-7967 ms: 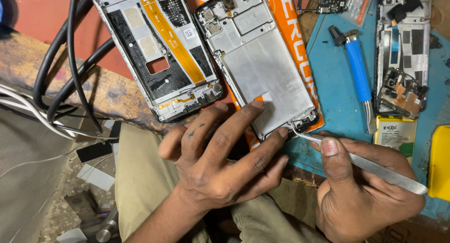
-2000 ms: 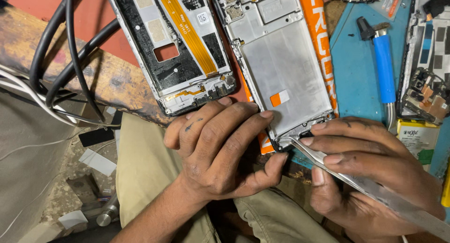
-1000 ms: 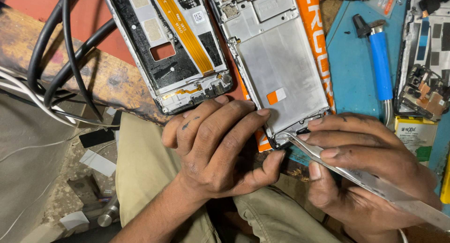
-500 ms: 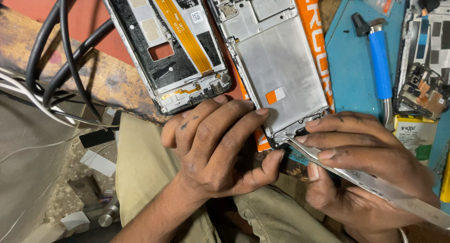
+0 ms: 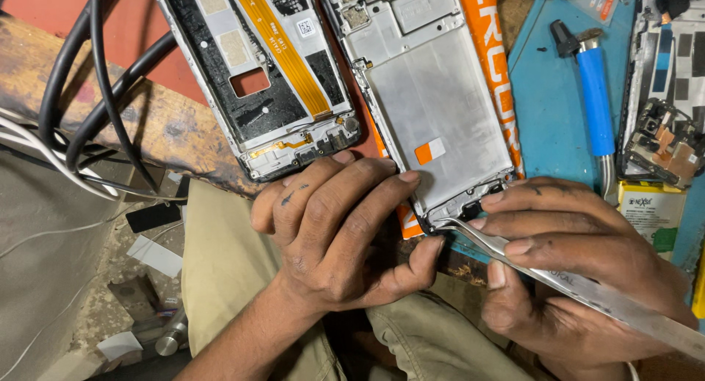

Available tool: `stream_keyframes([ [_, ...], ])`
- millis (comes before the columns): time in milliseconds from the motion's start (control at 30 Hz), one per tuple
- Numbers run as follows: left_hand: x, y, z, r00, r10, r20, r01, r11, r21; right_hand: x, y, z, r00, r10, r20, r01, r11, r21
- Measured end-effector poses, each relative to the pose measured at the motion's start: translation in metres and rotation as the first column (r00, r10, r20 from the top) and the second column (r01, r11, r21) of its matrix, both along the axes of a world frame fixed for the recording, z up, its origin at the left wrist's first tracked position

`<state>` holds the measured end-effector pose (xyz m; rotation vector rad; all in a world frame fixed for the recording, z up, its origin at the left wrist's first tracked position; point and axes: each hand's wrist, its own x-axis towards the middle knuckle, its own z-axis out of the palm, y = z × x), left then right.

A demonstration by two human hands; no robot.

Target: The person uses tweezers to remove small components from the bottom edge of a disassembled smartphone chassis. They then apply a spray from a can to the same area and continue to remove additional small parts with tweezers from both the chassis and the adjacent phone body.

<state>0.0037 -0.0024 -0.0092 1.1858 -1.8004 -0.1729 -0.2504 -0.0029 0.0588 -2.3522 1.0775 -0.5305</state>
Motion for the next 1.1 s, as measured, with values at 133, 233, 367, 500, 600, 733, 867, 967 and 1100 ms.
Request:
stream_keyframes([
  [133,-0.001,-0.001,0.0,1.0,0.011,0.013,-0.011,1.0,-0.018,-0.005,0.0,-0.002,0.999,0.021,0.028,-0.022,1.0,0.017],
  [233,-0.001,-0.001,0.0,1.0,0.01,0.015,-0.01,1.0,-0.016,-0.003,0.003,-0.002,0.997,-0.037,0.062,0.036,0.999,0.016],
  [367,-0.002,0.0,0.001,1.0,0.01,0.011,-0.01,1.0,-0.007,0.003,0.003,0.001,0.998,-0.05,0.047,0.05,0.999,0.008],
  [500,-0.002,0.0,0.001,1.0,0.004,0.02,-0.004,1.0,-0.002,0.01,0.002,0.001,0.977,-0.129,0.167,0.134,0.991,-0.019],
  [600,-0.002,-0.001,0.001,1.0,0.0,0.006,0.0,1.0,-0.004,0.008,0.0,0.002,0.993,-0.041,0.114,0.047,0.998,-0.044],
  [733,-0.003,-0.001,0.001,1.0,0.007,0.022,-0.006,1.0,-0.007,0.006,0.002,0.001,0.977,-0.097,0.188,0.103,0.994,-0.025],
  [867,-0.002,-0.001,0.001,1.0,0.009,0.023,-0.009,1.0,-0.013,0.01,0.007,0.0,0.953,-0.178,0.244,0.187,0.982,-0.014],
  [967,-0.003,-0.001,0.001,1.0,0.007,0.024,-0.007,1.0,-0.012,0.016,0.008,0.0,0.948,-0.199,0.247,0.215,0.976,-0.038],
  [1100,-0.002,-0.001,0.001,1.0,0.005,0.02,-0.005,1.0,-0.009,0.026,0.013,-0.004,0.897,-0.279,0.344,0.311,0.95,-0.04],
])
